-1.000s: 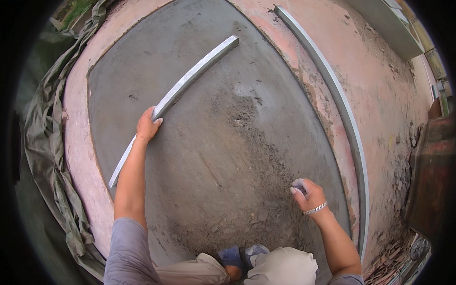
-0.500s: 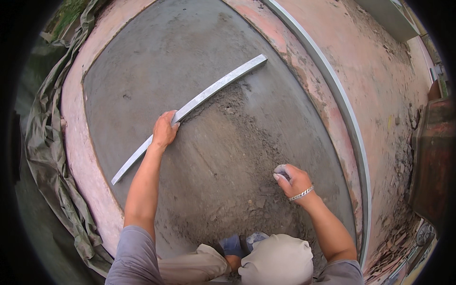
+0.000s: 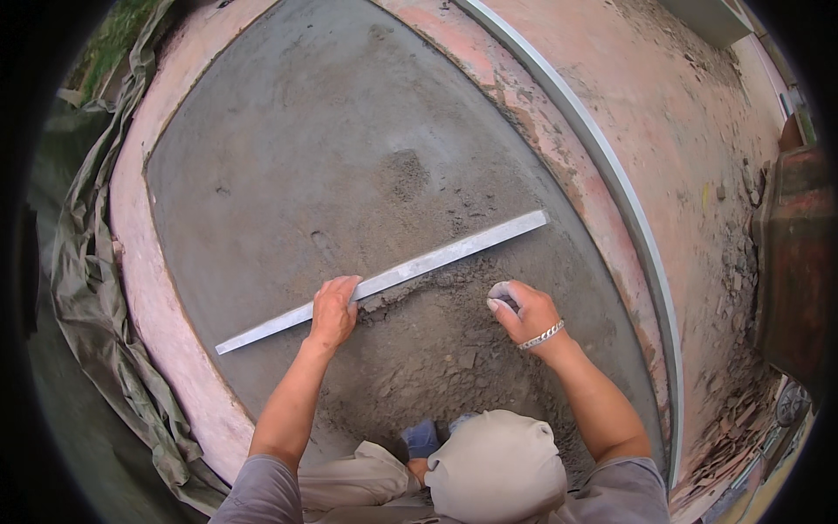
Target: The person levels a freshly poured concrete slab using a long metal straightedge and a trowel. They repeatedly drag the straightedge across the surface to flatten it and use the trowel to smooth edges and fill low spots.
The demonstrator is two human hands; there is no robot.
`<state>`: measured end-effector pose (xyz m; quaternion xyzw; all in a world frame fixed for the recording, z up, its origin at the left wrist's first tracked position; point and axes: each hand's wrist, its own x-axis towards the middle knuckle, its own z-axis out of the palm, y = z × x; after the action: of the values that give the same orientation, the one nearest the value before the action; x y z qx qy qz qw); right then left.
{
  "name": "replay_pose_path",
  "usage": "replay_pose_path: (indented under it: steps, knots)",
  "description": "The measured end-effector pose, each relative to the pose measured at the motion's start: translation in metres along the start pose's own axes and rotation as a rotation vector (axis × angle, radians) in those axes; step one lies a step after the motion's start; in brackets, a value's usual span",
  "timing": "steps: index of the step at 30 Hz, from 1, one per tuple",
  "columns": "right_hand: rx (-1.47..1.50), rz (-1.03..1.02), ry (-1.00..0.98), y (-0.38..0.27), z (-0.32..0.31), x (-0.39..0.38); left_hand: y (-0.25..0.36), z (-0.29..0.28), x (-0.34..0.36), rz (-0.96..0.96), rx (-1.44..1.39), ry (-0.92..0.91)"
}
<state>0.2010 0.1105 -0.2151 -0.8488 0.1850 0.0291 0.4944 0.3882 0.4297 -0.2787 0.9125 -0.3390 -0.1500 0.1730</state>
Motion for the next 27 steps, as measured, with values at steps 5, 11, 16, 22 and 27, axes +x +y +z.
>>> replay_pose_path:
  steps: [5,11,16,22,27]
  knots:
    - [0.015,-0.014,0.029,-0.006,0.000,-0.007,0.052,0.027,-0.060,0.076,-0.080,-0.139]
    - [0.036,-0.073,0.083,-0.002,-0.010,-0.023,0.062,0.012,-0.060,0.067,-0.089,-0.263]
    - [0.037,0.047,0.128,0.017,-0.023,-0.051,-0.049,-0.045,0.048,-0.109,0.039,0.163]
    - [0.068,0.127,0.130,0.030,-0.013,-0.069,-0.098,-0.060,0.115,-0.276,0.110,0.180]
    - [0.170,0.157,0.152,0.033,-0.007,-0.068,-0.069,-0.033,0.105,-0.228,0.057,0.093]
